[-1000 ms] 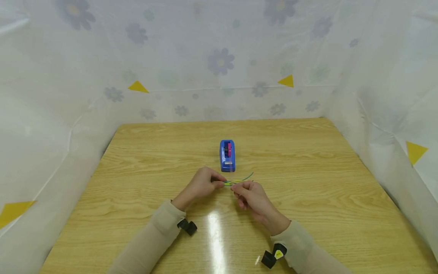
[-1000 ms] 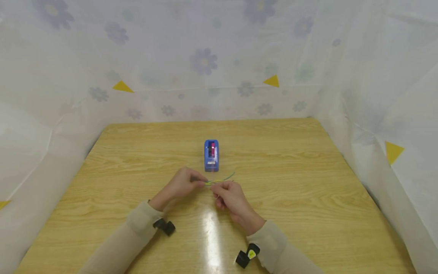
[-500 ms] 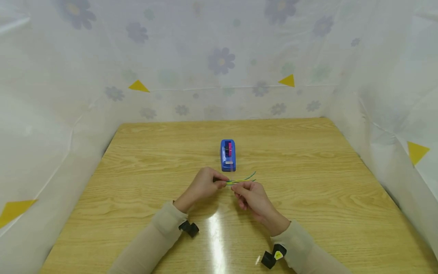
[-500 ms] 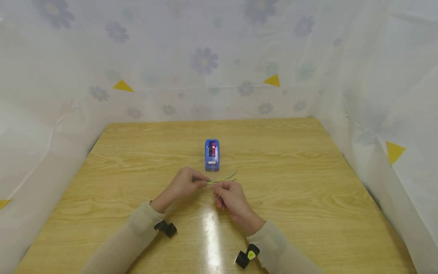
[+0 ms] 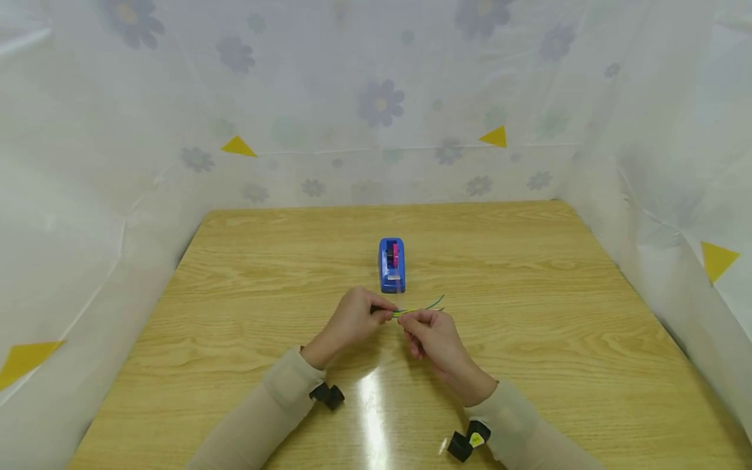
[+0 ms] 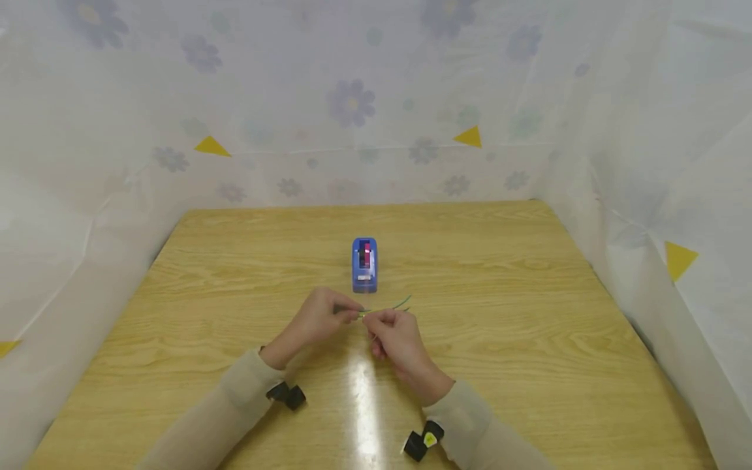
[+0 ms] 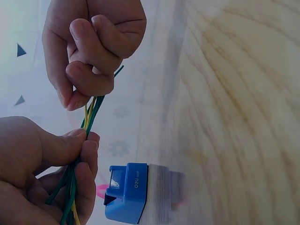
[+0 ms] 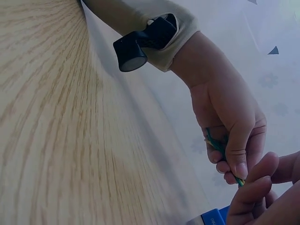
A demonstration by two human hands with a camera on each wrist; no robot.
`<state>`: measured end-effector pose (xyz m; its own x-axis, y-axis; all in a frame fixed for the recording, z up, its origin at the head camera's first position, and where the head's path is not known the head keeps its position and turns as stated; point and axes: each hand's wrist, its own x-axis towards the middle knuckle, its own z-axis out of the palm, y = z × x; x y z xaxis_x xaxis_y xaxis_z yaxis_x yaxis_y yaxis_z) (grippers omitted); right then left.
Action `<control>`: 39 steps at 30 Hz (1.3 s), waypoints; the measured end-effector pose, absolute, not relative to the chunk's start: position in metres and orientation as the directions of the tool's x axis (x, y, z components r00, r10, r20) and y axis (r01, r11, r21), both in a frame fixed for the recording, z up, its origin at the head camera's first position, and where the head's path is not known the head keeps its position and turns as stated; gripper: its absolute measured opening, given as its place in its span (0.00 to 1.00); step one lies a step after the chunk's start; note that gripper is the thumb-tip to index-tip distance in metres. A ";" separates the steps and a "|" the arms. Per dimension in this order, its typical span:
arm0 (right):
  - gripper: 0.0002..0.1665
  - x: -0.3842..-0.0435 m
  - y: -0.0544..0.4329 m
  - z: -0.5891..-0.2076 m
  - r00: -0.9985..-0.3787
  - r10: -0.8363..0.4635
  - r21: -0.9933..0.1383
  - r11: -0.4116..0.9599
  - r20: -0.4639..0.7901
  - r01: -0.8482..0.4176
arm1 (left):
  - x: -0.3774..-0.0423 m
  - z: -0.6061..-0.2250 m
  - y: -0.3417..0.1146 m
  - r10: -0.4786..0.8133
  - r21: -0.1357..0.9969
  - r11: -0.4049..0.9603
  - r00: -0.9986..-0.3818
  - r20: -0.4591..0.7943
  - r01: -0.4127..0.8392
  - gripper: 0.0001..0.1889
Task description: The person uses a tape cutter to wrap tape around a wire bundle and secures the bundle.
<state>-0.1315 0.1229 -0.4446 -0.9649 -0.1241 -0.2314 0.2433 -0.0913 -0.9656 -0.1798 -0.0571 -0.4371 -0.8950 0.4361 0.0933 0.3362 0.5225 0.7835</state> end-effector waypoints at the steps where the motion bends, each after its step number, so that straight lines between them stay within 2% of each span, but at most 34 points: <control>1: 0.15 -0.131 0.122 -0.445 -0.966 -0.117 -0.966 -0.090 -0.230 0.241 | -0.179 -0.437 -0.057 0.435 0.782 0.523 -0.895 0.097 0.339 0.07; 11: 0.14 -0.127 0.118 -0.443 -0.977 -0.025 -0.977 -0.027 -0.210 0.211 | -0.174 -0.432 -0.055 0.412 0.785 0.531 -0.907 0.090 0.319 0.07; 24: 0.14 -0.125 0.113 -0.447 -0.992 0.036 -0.992 0.039 -0.118 0.119 | -0.172 -0.428 -0.055 0.371 0.806 0.531 -0.927 0.056 0.262 0.07; 32: 0.14 -0.124 0.111 -0.450 -0.996 0.057 -0.997 0.012 -0.069 0.070 | -0.172 -0.427 -0.056 0.345 0.851 0.487 -0.938 0.018 0.195 0.06; 39: 0.11 -0.124 0.112 -0.452 -0.994 0.083 -0.997 0.010 -0.078 0.079 | -0.172 -0.426 -0.055 0.349 0.895 0.424 -0.937 -0.021 0.138 0.06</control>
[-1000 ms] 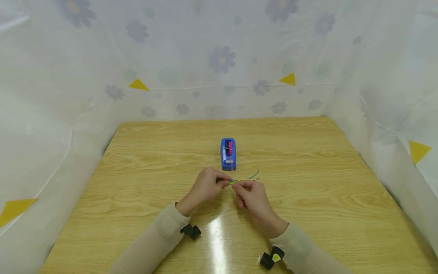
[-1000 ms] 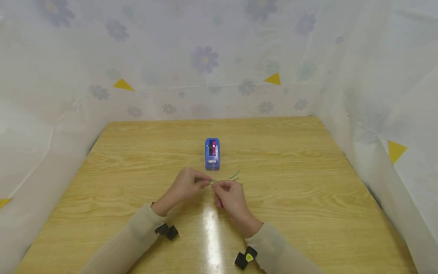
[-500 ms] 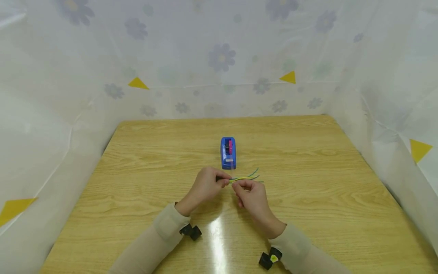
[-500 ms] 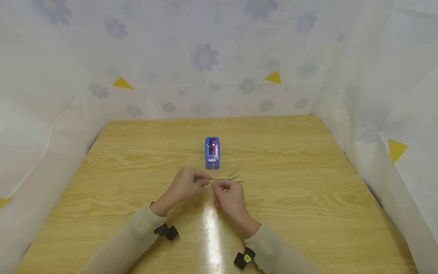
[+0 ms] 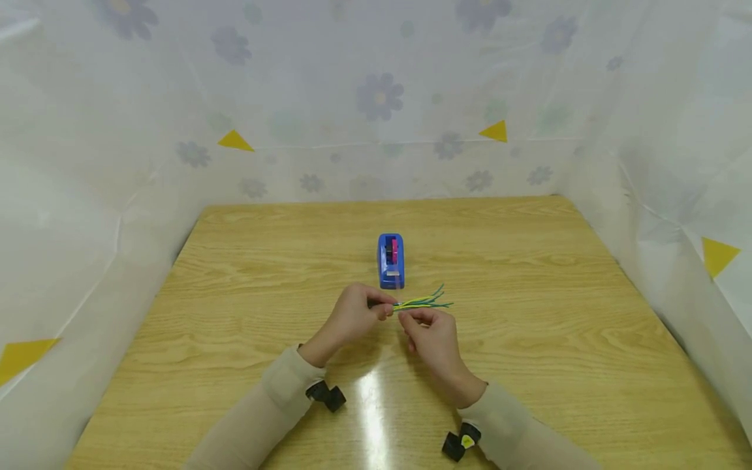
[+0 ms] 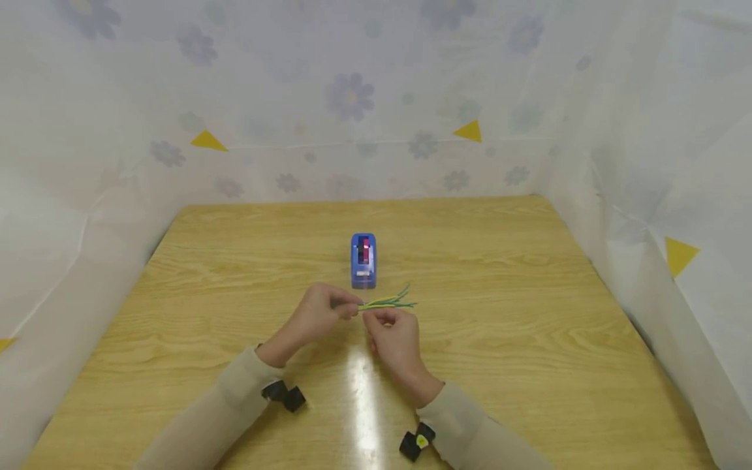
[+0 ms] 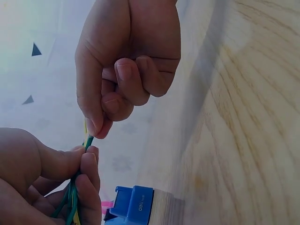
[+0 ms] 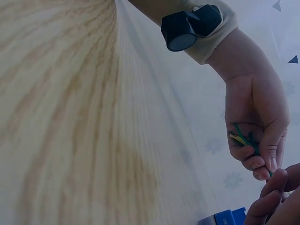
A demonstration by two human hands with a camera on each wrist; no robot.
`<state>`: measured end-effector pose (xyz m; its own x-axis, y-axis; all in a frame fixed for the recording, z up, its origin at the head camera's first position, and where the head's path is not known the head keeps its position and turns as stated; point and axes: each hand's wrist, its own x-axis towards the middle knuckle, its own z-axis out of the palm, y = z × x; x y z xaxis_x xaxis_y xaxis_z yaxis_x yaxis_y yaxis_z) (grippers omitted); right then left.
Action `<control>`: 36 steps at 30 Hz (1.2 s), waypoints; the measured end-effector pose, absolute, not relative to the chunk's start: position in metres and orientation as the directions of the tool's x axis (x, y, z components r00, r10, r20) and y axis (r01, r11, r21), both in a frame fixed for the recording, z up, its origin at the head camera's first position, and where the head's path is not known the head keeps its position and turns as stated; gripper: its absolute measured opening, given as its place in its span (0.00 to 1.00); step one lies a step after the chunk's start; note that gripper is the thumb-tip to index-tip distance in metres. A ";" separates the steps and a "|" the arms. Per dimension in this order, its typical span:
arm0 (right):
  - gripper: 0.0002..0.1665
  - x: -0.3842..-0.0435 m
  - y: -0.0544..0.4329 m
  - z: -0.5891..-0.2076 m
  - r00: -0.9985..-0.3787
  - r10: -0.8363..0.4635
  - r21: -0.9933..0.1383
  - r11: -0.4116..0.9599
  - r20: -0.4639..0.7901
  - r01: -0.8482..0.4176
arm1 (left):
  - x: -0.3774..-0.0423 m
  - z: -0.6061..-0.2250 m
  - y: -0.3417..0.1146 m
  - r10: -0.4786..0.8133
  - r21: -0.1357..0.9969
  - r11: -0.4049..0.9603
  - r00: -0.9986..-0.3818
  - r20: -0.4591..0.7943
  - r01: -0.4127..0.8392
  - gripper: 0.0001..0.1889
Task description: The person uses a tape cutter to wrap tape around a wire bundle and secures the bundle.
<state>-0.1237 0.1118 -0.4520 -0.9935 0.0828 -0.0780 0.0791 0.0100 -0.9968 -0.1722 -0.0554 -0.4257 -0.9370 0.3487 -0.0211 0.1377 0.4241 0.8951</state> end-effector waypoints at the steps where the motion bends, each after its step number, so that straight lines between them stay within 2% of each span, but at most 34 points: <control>1: 0.11 -0.124 0.112 -0.453 -0.993 0.084 -0.996 0.012 -0.082 0.083 | -0.172 -0.426 -0.055 0.351 0.899 0.417 -0.936 -0.028 0.130 0.06; 10: 0.09 -0.124 0.110 -0.446 -0.986 0.095 -0.990 0.013 -0.137 0.139 | -0.175 -0.425 -0.055 0.386 0.914 0.395 -0.920 -0.070 0.096 0.07; 17: 0.10 -0.116 0.106 -0.427 -0.989 0.091 -0.993 0.026 -0.113 0.116 | -0.179 -0.426 -0.056 0.431 0.895 0.427 -0.900 -0.072 0.133 0.07; 24: 0.10 -0.116 0.106 -0.427 -0.991 0.095 -0.995 0.024 -0.094 0.097 | -0.177 -0.426 -0.055 0.407 0.891 0.427 -0.913 -0.036 0.155 0.07; 30: 0.10 -0.121 0.107 -0.439 -0.986 0.112 -0.991 0.032 -0.124 0.128 | -0.176 -0.426 -0.053 0.387 0.888 0.424 -0.922 0.000 0.178 0.06; 36: 0.11 -0.126 0.109 -0.458 -0.987 0.119 -0.994 0.017 -0.106 0.109 | -0.177 -0.428 -0.056 0.408 0.890 0.415 -0.913 0.003 0.189 0.04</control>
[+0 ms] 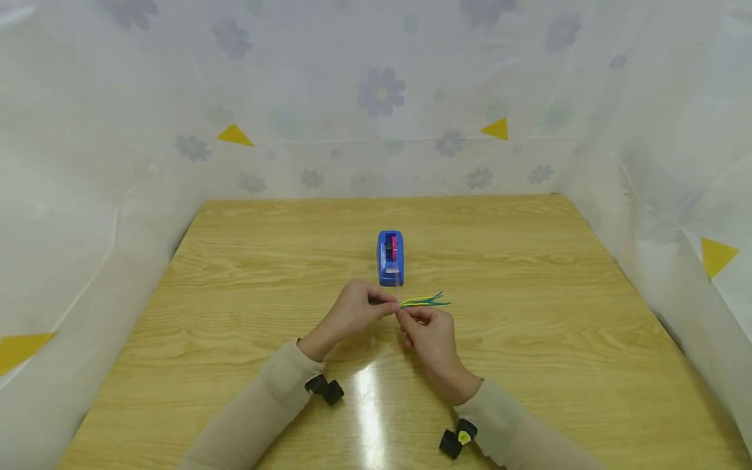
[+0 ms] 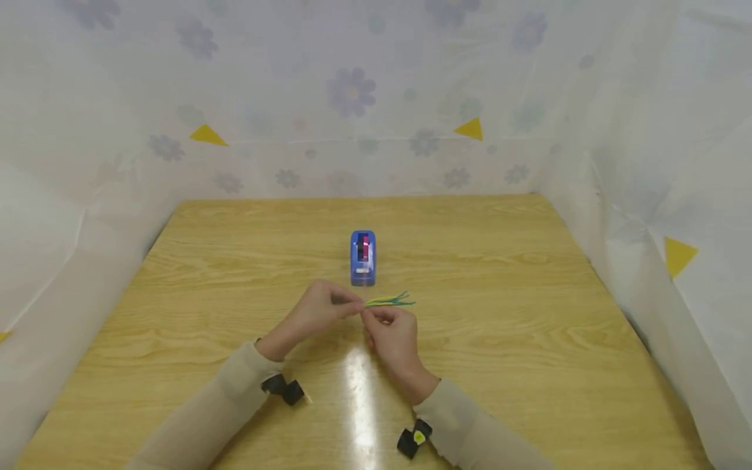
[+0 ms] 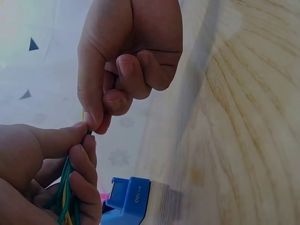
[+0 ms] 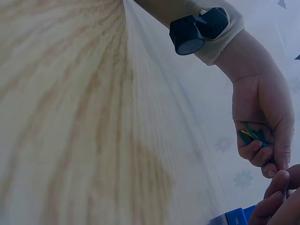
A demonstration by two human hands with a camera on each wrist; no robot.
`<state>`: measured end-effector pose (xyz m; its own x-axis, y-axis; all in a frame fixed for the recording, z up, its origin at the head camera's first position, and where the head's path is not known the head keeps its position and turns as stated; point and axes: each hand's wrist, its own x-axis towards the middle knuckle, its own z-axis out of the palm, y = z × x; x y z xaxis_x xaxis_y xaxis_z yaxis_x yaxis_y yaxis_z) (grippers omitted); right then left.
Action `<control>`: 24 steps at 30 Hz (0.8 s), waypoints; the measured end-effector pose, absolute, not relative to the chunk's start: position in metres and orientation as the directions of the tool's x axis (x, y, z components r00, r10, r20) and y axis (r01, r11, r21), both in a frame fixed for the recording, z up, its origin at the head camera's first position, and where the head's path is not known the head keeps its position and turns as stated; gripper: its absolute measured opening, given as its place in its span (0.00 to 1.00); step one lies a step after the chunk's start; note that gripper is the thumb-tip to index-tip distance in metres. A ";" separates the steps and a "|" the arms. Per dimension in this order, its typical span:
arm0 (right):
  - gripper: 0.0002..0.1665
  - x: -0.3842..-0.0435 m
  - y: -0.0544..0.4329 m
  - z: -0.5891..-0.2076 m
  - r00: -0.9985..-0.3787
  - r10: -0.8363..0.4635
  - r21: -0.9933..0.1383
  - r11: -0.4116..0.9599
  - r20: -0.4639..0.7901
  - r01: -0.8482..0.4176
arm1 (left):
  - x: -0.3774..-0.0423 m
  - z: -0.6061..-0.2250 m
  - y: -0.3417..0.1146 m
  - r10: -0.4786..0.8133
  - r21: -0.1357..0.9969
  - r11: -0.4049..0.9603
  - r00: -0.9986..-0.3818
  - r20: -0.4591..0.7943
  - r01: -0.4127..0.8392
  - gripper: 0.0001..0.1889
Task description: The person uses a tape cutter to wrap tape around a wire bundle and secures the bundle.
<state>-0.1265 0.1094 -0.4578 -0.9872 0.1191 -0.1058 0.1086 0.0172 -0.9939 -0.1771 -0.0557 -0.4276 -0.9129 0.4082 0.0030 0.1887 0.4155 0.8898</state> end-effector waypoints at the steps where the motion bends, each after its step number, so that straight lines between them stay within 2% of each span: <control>1: 0.12 -0.127 0.110 -0.459 -0.988 0.117 -0.994 0.020 -0.100 0.103 | -0.178 -0.429 -0.056 0.406 0.890 0.416 -0.914 0.001 0.186 0.04; 7: 0.14 -0.128 0.112 -0.459 -0.989 0.108 -0.993 0.050 -0.100 0.106 | -0.179 -0.430 -0.055 0.397 0.898 0.409 -0.918 -0.016 0.161 0.04; 24: 0.09 -0.121 0.120 -0.454 -0.990 0.052 -0.988 0.077 -0.129 0.132 | -0.178 -0.429 -0.055 0.379 0.884 0.437 -0.925 -0.013 0.166 0.04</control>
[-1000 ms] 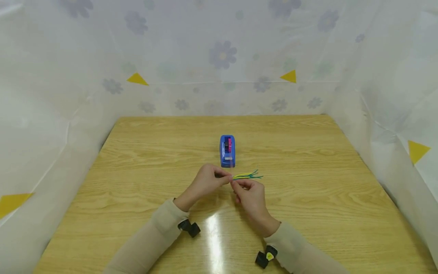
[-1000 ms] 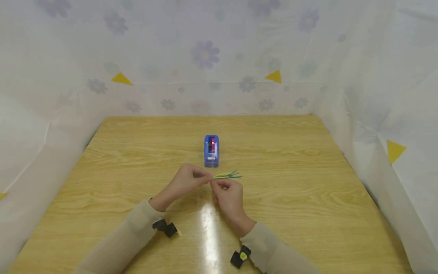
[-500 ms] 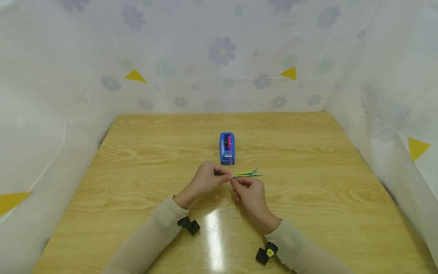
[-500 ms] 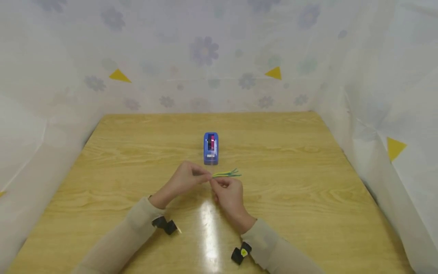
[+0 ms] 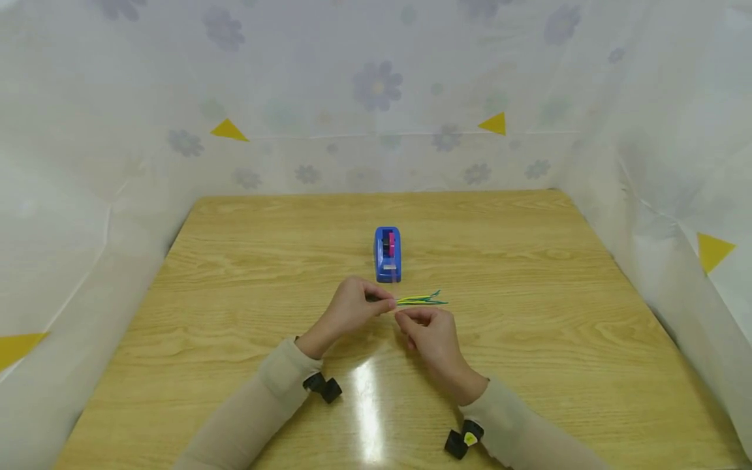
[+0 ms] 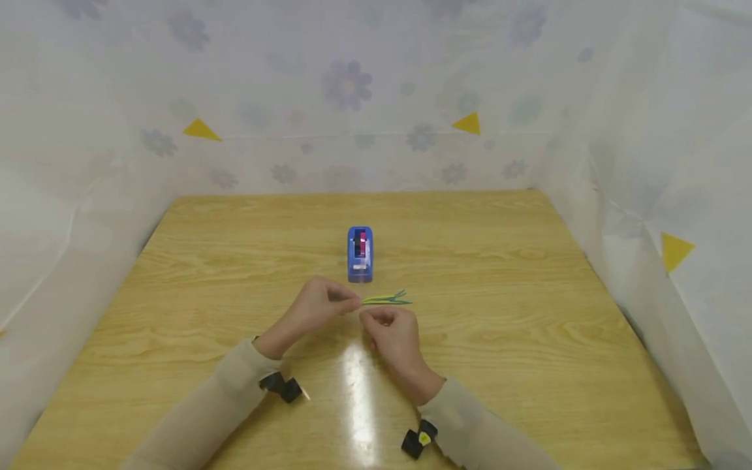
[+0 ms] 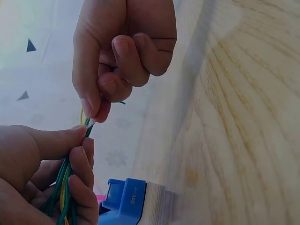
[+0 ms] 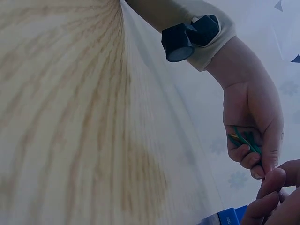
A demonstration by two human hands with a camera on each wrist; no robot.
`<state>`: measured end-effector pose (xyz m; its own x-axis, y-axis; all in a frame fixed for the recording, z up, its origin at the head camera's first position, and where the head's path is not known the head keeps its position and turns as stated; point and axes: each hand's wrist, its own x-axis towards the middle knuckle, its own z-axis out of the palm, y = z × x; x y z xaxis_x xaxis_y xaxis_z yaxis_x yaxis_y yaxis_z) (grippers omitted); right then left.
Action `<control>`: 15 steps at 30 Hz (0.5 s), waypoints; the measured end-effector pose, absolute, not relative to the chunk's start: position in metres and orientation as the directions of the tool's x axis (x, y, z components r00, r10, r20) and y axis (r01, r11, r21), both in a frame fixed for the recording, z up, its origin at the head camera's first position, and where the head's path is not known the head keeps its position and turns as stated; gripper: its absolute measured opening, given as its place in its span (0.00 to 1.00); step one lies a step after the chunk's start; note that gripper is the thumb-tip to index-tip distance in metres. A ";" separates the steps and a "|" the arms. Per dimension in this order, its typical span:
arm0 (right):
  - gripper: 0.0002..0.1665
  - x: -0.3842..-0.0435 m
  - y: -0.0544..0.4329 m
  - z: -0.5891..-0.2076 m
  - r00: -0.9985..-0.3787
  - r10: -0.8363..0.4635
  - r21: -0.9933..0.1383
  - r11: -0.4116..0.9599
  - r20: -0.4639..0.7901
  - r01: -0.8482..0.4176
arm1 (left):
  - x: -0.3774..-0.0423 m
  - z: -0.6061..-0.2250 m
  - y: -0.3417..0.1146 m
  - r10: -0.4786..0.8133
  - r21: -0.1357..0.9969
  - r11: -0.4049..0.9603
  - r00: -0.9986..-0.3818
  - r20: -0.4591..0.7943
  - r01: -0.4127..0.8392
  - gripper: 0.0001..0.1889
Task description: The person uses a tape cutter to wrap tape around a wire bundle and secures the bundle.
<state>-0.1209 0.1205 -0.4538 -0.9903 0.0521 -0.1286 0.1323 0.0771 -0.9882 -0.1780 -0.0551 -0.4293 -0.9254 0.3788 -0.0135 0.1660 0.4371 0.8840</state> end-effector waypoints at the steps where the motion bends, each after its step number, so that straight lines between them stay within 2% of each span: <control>1: 0.09 -0.120 0.121 -0.453 -0.991 0.048 -0.988 0.079 -0.128 0.132 | -0.178 -0.429 -0.055 0.377 0.882 0.440 -0.926 -0.015 0.165 0.04; 8: 0.10 -0.114 0.123 -0.443 -0.988 0.038 -0.987 0.060 -0.147 0.149 | -0.178 -0.431 -0.056 0.378 0.872 0.453 -0.926 0.000 0.185 0.04; 15: 0.16 -0.117 0.125 -0.429 -0.990 0.005 -0.990 -0.002 -0.142 0.142 | -0.178 -0.431 -0.057 0.392 0.876 0.444 -0.920 0.002 0.191 0.04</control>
<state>-0.1169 0.1247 -0.4290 -0.9898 0.0054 -0.1422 0.1421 -0.0016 -0.9898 -0.1779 -0.0566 -0.4307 -0.9199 0.3922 0.0015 0.1907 0.4438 0.8756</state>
